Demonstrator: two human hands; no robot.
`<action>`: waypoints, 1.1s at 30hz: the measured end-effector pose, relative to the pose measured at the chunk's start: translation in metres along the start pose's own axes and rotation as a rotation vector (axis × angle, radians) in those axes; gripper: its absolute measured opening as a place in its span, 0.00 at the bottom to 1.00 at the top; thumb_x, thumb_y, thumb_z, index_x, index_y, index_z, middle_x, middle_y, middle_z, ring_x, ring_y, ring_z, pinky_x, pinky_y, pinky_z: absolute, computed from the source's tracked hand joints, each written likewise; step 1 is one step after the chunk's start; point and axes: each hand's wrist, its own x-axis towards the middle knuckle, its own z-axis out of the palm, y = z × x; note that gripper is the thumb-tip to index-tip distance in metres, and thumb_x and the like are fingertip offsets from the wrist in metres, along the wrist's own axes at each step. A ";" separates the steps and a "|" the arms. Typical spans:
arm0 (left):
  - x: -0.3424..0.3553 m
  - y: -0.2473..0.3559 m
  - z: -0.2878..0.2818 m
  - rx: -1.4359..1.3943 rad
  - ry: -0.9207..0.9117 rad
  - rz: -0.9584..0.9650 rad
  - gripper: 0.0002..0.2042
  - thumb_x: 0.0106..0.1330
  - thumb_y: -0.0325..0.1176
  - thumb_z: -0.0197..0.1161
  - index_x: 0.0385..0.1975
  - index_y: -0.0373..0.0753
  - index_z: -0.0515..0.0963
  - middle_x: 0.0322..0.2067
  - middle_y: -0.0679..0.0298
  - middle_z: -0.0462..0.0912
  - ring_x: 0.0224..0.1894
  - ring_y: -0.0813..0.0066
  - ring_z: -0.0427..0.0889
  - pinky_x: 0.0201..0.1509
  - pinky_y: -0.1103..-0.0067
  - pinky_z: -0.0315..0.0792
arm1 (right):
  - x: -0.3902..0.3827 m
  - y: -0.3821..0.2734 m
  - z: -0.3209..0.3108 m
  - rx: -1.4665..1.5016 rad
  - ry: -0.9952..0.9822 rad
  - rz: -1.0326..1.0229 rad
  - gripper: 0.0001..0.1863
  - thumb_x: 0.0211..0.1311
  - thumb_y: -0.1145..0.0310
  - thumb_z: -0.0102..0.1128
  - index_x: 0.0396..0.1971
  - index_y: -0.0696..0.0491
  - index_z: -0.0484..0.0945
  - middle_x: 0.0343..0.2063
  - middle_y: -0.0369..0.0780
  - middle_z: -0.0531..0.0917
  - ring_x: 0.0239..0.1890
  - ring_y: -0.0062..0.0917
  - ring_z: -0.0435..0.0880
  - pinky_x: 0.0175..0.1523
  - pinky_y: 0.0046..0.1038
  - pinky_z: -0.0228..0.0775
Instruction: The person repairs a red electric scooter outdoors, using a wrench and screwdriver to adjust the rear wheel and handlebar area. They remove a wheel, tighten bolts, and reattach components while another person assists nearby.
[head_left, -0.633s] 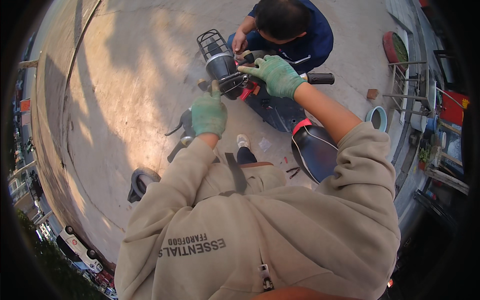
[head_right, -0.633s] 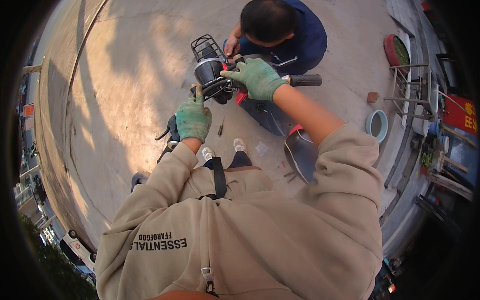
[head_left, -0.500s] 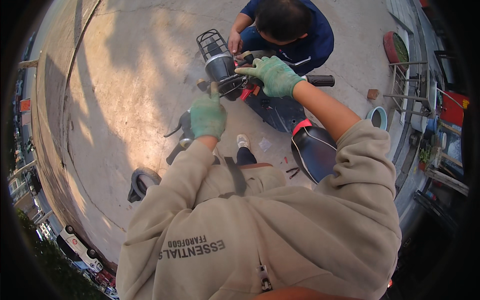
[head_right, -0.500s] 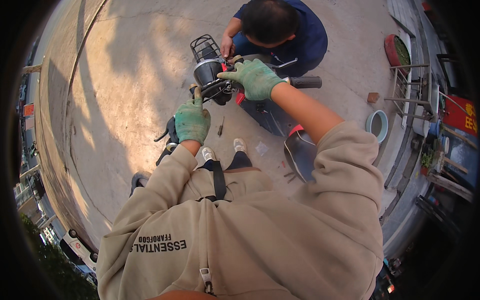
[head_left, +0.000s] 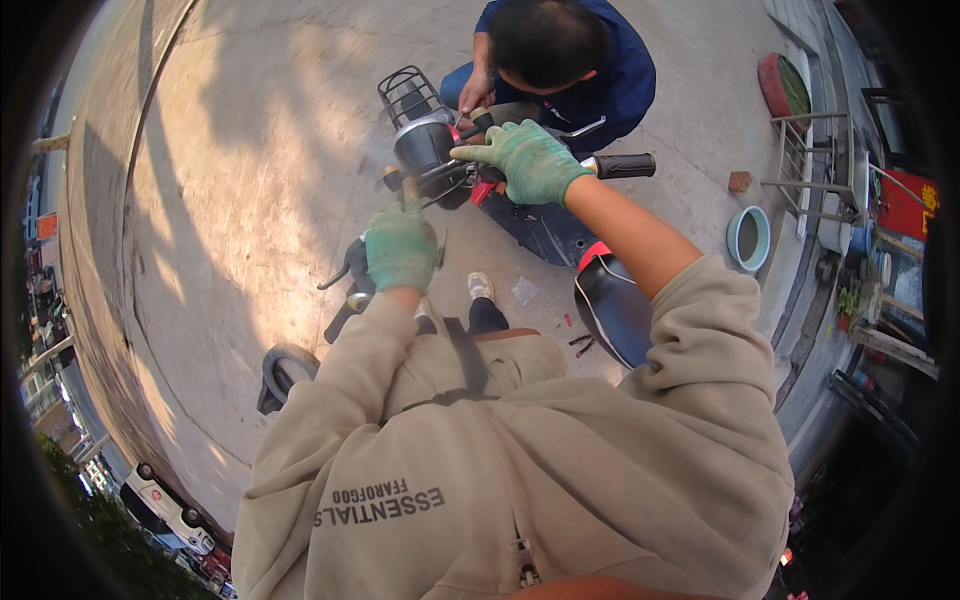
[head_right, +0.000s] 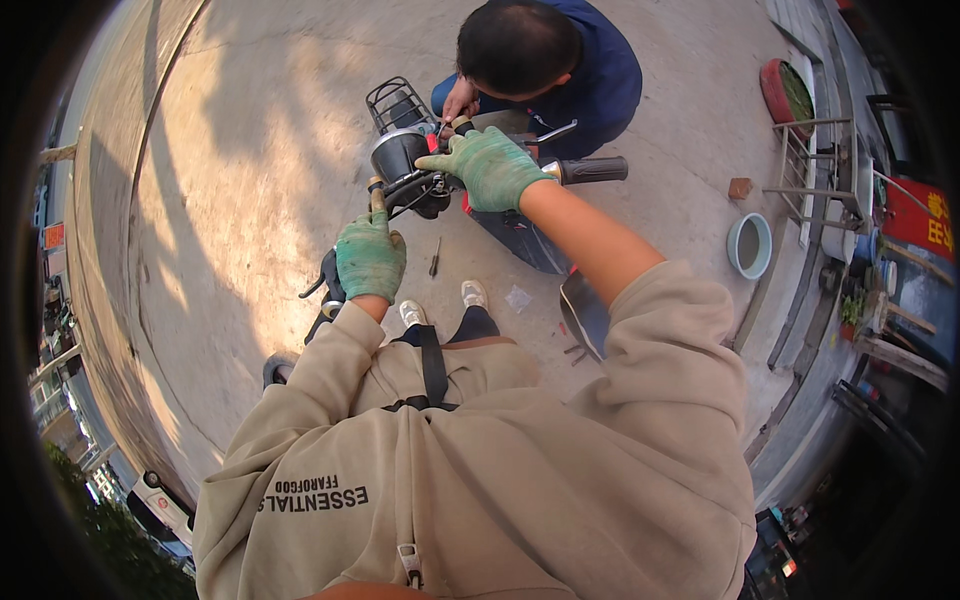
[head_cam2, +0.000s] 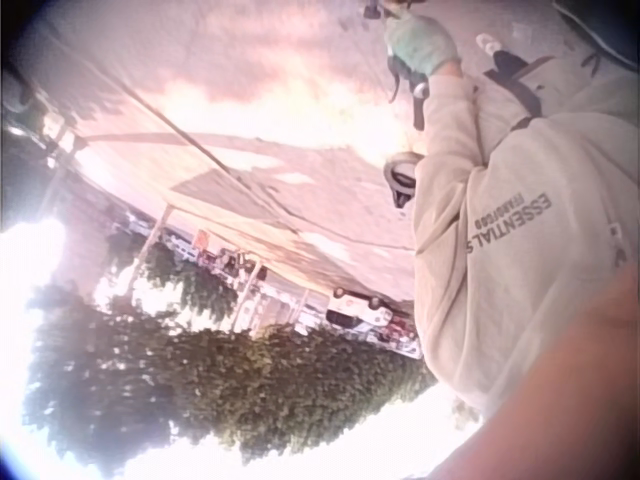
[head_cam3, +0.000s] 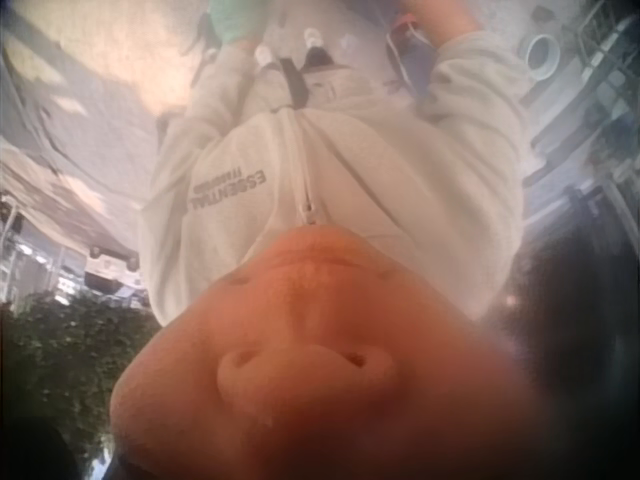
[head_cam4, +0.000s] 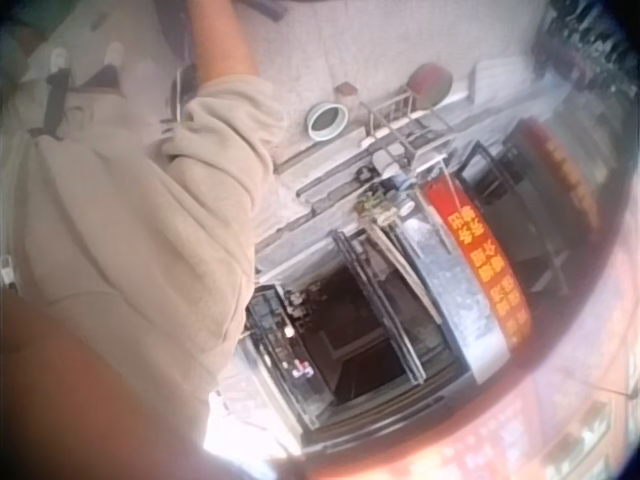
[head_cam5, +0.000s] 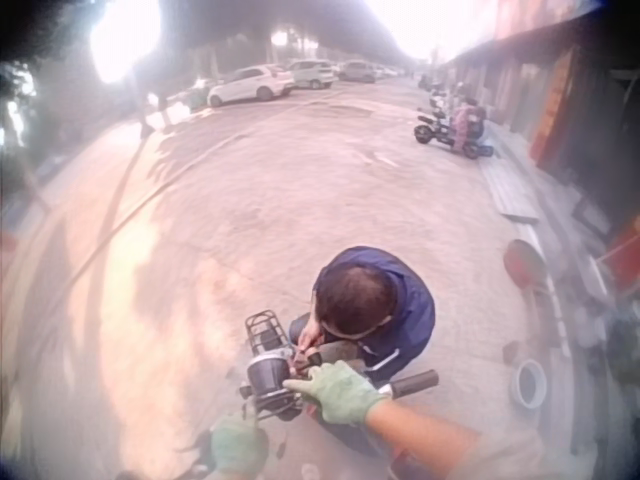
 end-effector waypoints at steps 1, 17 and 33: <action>0.000 0.000 0.000 -0.001 -0.003 -0.001 0.30 0.58 0.30 0.57 0.65 0.36 0.69 0.33 0.53 0.81 0.36 0.56 0.81 0.42 0.64 0.74 | 0.000 0.000 0.002 -0.022 0.030 -0.017 0.40 0.45 0.68 0.73 0.64 0.32 0.73 0.48 0.42 0.80 0.46 0.38 0.80 0.53 0.36 0.69; 0.005 0.005 -0.004 0.043 -0.076 -0.038 0.32 0.59 0.34 0.59 0.67 0.36 0.65 0.35 0.54 0.81 0.37 0.57 0.81 0.43 0.65 0.75 | 0.003 0.005 0.014 0.009 0.017 0.004 0.41 0.46 0.69 0.72 0.65 0.34 0.72 0.54 0.45 0.79 0.54 0.39 0.78 0.59 0.39 0.68; 0.004 0.006 -0.003 0.039 -0.034 -0.039 0.31 0.58 0.33 0.59 0.65 0.37 0.68 0.32 0.54 0.80 0.34 0.56 0.81 0.40 0.63 0.75 | 0.003 -0.001 0.004 0.027 -0.037 0.037 0.38 0.48 0.67 0.72 0.63 0.33 0.74 0.51 0.45 0.79 0.50 0.39 0.79 0.57 0.38 0.70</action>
